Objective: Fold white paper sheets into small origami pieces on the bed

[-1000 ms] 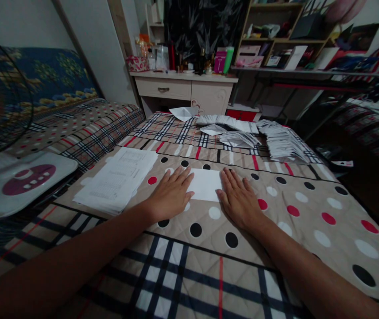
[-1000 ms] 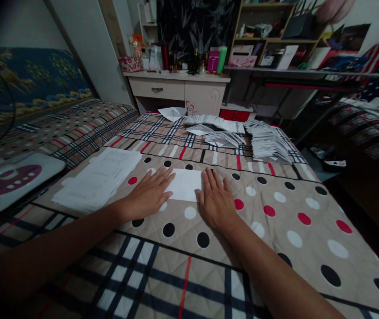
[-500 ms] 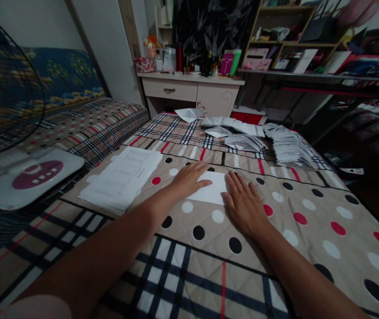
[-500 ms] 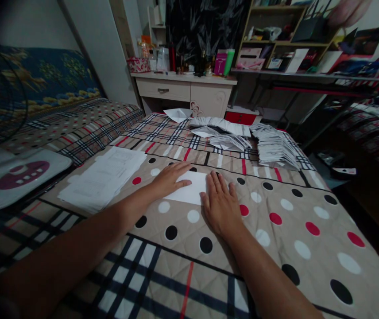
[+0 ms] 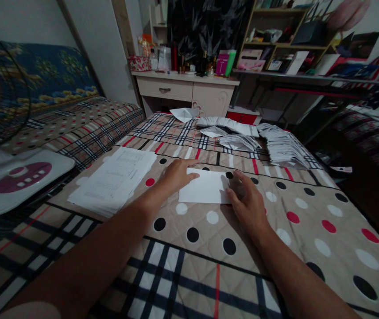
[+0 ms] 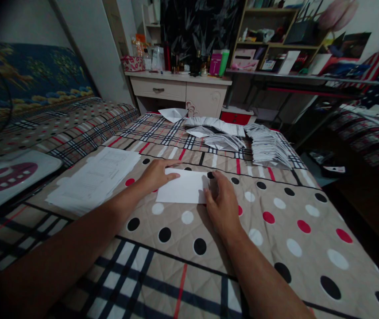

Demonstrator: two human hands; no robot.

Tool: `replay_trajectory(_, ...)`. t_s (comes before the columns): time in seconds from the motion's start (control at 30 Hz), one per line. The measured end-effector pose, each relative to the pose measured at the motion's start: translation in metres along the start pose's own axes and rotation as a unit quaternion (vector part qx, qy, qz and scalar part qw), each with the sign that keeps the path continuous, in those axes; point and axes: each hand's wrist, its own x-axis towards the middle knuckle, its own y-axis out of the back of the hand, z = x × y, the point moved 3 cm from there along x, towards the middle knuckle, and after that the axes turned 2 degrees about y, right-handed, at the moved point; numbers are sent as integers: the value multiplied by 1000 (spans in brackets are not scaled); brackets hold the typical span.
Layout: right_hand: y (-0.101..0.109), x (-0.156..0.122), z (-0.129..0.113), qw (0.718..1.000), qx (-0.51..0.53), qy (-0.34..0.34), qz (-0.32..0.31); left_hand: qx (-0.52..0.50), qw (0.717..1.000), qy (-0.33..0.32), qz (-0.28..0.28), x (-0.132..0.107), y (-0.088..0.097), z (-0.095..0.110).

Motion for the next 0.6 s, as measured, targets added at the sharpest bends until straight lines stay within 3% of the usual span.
replay_trajectory(0.13,6,1,-19,993,-12,112,22,-122,987,42,93,-3,10,2)
replay_trajectory(0.23,4,2,-27,987,-43,157,4,-212,964,115,112,-5,9,3)
replay_trajectory(0.3,2,3,-28,985,-46,167,0,-294,937,168,84,-7,3,4)
replay_trajectory(0.4,2,3,-25,985,-29,169,-4,-438,873,213,32,-11,-4,8)
replay_trajectory(0.5,3,3,-20,989,-2,149,-2,-540,820,191,-10,-13,-4,12)
replay_trajectory(0.6,4,2,-11,994,57,93,11,-566,809,145,-68,-13,0,13)
